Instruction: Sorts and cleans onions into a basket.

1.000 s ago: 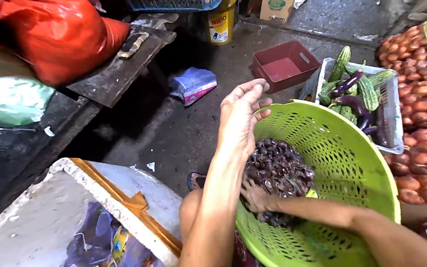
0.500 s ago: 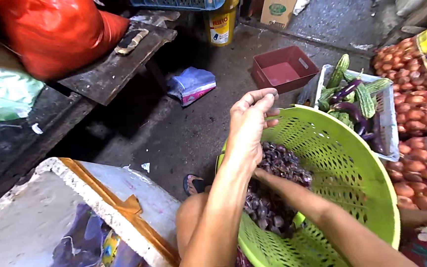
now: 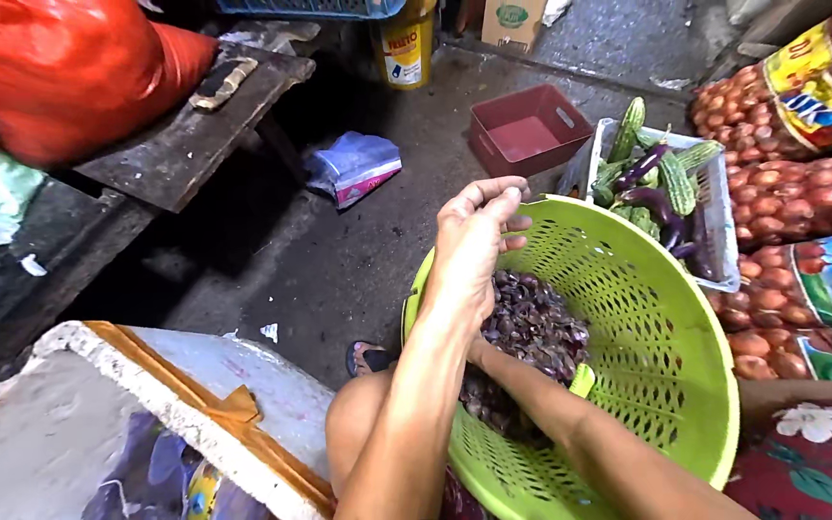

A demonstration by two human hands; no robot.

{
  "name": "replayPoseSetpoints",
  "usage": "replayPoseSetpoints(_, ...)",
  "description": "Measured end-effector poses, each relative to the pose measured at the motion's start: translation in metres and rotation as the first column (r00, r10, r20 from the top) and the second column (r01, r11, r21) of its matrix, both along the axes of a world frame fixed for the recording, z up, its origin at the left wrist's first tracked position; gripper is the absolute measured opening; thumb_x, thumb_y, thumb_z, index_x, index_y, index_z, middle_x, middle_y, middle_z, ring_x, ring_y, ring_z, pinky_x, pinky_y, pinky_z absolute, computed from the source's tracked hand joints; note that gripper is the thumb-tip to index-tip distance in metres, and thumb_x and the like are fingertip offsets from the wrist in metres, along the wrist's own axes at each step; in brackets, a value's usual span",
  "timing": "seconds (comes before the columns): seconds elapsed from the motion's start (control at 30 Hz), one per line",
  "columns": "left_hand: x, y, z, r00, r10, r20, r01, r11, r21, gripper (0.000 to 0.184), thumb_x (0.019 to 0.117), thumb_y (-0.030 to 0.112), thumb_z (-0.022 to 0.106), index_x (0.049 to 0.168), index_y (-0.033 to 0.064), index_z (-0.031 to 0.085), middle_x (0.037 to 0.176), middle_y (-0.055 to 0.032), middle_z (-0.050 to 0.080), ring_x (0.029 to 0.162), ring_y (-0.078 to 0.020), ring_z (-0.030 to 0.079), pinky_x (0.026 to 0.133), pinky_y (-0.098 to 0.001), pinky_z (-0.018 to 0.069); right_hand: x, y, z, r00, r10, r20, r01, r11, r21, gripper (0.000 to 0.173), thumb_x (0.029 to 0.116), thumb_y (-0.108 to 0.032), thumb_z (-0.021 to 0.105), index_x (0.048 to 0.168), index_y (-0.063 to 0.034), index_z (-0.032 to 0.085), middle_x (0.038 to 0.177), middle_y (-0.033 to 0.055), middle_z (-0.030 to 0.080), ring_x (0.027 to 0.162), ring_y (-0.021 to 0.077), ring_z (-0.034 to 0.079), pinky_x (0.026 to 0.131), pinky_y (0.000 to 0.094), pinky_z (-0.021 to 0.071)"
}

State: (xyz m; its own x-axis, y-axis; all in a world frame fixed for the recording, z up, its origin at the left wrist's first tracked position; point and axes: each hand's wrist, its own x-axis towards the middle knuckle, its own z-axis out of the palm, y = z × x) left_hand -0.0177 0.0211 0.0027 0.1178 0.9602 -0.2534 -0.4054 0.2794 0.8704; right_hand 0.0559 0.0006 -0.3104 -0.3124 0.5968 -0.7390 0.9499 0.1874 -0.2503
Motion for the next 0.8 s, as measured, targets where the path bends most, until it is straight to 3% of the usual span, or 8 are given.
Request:
replayPoseSetpoints(0.13,-0.001,0.001,0.001,1.0,-0.003,0.008,0.003,1.0,-0.003,0.017,0.105,0.008,0.051,0.113,0.0036,0.066,0.107,-0.0076,0.066,0.078,-0.0117,0.064,0.066,-0.0238,0.055,-0.003,-0.011,0.08,1.0,-0.014,-0.015,0.012,0.992,-0.124,0.07,0.1024,-0.023,0.061,0.159,0.0017,0.027,0.163,0.0263,0.03,0.143,0.0481,0.04,0.111,0.0637,0.0353)
replayPoseSetpoints(0.2,0.0,0.001,0.001,1.0,0.005,0.019,-0.005,1.0,0.003,0.017,0.1049,0.008,0.052,0.113,0.0036,0.066,0.107,-0.0078,0.066,0.078,-0.012,0.065,0.066,-0.024,0.055,0.007,-0.004,0.079,0.999,-0.019,-0.038,0.012,0.982,-0.19,0.074,0.1037,-0.029,0.057,0.162,-0.0012,0.021,0.161,0.0308,0.03,0.141,0.0503,0.042,0.109,0.0659,0.0361)
replayPoseSetpoints(0.27,-0.001,0.001,0.002,1.0,0.0,0.015,0.0,1.0,0.003,0.018,0.1052,0.009,0.052,0.113,0.0034,0.066,0.107,-0.0081,0.066,0.077,-0.012,0.064,0.065,-0.0243,0.055,0.017,-0.005,0.093,0.99,-0.089,-0.107,0.064,0.974,-0.219,0.076,0.0999,-0.035,0.058,0.161,-0.0011,0.026,0.154,0.0338,0.039,0.14,0.0503,0.042,0.111,0.0652,0.0343)
replayPoseSetpoints(0.37,-0.003,0.002,0.0,1.0,-0.014,-0.002,0.014,1.0,0.018,0.019,0.1057,0.012,0.052,0.115,0.0044,0.066,0.108,-0.0079,0.067,0.076,-0.0114,0.065,0.063,-0.0239,0.0544,0.042,-0.023,0.143,0.868,-0.327,-0.374,0.214,0.925,-0.313,0.062,0.0974,-0.011,0.06,0.152,0.0092,0.038,0.153,0.0332,0.042,0.144,0.0453,0.039,0.119,0.0537,0.03)
replayPoseSetpoints(0.5,0.001,0.007,-0.002,1.0,-0.002,-0.004,0.002,1.0,0.024,0.017,0.105,0.011,0.053,0.114,0.0046,0.066,0.108,-0.0075,0.066,0.076,-0.0118,0.065,0.064,-0.0248,0.055,0.055,-0.012,0.093,0.782,-0.342,-0.522,0.163,0.919,-0.358,0.06,0.0901,0.001,0.062,0.148,0.0053,0.045,0.146,0.0298,0.051,0.132,0.04,0.051,0.11,0.0531,0.0396)
replayPoseSetpoints(0.57,0.003,0.007,-0.006,1.0,-0.006,0.0,0.006,1.0,0.012,0.018,0.105,0.01,0.052,0.115,0.0035,0.065,0.107,-0.0085,0.066,0.076,-0.0128,0.065,0.065,-0.0259,0.0554,0.049,0.001,0.072,0.747,-0.411,-0.522,0.208,0.891,-0.404,0.057,0.0944,-0.006,0.063,0.148,0.0009,0.046,0.143,0.0241,0.054,0.129,0.031,0.055,0.109,0.0485,0.043)
replayPoseSetpoints(0.7,0.005,0.005,-0.01,0.999,-0.004,-0.043,0.002,0.999,-0.051,0.021,0.1054,0.008,0.05,0.119,0.0004,0.064,0.109,-0.0119,0.067,0.08,-0.0174,0.066,0.07,-0.0298,0.0561,0.064,0.016,0.108,0.456,-0.761,-0.462,0.395,0.638,-0.661,0.031,0.106,-0.032,0.053,0.13,-0.0134,0.055,0.094,0.0013,0.06,0.073,0.0082,0.058,0.065,0.0267,0.0517)
replayPoseSetpoints(0.8,0.009,0.002,-0.014,0.964,-0.06,-0.259,0.066,0.998,0.012,0.023,0.105,0.004,0.049,0.122,-0.0027,0.062,0.116,-0.0146,0.065,0.087,-0.019,0.067,0.072,-0.0319,0.0564,0.092,0.007,0.161,0.133,-0.902,-0.411,0.333,0.431,-0.839,0.04,0.1101,-0.047,0.033,0.103,-0.0178,0.059,0.074,-0.0041,0.059,0.058,0.0049,0.056,0.053,0.021,0.0497)
